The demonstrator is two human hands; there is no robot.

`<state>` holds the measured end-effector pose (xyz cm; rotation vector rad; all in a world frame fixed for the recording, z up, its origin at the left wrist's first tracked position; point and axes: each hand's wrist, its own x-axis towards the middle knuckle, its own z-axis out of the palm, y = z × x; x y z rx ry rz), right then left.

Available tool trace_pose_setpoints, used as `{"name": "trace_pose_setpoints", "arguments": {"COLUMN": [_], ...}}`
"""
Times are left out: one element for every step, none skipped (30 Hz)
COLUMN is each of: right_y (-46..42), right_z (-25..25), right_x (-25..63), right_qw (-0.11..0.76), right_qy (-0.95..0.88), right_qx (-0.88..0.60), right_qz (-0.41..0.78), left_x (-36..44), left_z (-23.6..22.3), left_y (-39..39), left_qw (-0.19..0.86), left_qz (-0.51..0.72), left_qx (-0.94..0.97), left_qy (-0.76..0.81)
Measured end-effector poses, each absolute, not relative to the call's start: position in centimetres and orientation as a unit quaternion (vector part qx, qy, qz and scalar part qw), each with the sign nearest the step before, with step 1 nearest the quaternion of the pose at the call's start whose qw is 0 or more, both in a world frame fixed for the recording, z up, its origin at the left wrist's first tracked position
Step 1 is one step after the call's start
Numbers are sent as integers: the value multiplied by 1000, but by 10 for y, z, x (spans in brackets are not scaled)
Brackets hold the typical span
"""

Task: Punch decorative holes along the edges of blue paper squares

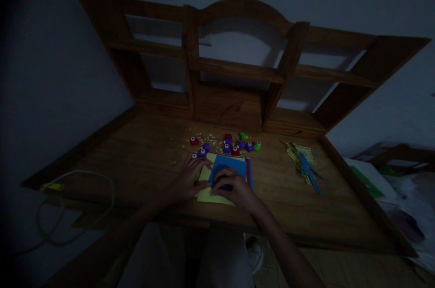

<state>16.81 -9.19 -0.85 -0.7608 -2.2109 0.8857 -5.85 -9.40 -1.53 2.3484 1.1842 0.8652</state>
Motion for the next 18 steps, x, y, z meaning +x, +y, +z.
{"name": "trace_pose_setpoints", "arguments": {"right_y": [-93,-93,-94,-94,-94,-94,-94,-93,-93,-92,-91,-91,-90,-90,-89,-89,-89,-89], "right_z": [-8,-7,-6,-6,-6,-6,-7,-8,-9,-10,-11,-12,-13,-13,-13,-12,-11,-9], "right_x": [169,171,171,172,172,172,171,171,170,169,169,169,169,170,172,174,177,179], "right_qw": [312,309,307,306,306,306,308,309,311,312,315,317,318,316,314,308,301,293], "right_qy": [-838,-836,-834,-832,-830,-830,-830,-830,-831,-831,-831,-830,-830,-830,-830,-832,-834,-837], "right_qx": [-292,-296,-300,-305,-311,-316,-318,-319,-319,-317,-314,-312,-310,-307,-305,-303,-301,-298], "right_qz": [340,344,346,348,347,344,339,336,333,333,334,336,339,342,345,348,351,354], "left_x": [-58,-58,-58,-58,-58,-58,-58,-58,-58,-58,-58,-58,-58,-58,-58,-58,-58,-58], "left_z": [-15,-15,-15,-15,-15,-15,-15,-14,-14,-14,-13,-13,-13,-13,-13,-13,-13,-13], "left_y": [-94,-94,-95,-95,-95,-95,-95,-95,-95,-96,-96,-96,-96,-96,-96,-96,-95,-95], "left_qw": [186,186,187,188,189,190,190,190,190,190,189,189,189,188,188,187,187,187], "left_qz": [307,308,308,309,310,311,312,311,310,310,310,309,309,309,308,307,306,306], "left_qx": [833,833,832,831,831,831,831,831,831,831,830,830,831,832,832,832,832,831], "left_qy": [421,421,422,422,421,421,420,420,421,422,423,423,422,421,421,422,423,424]}}
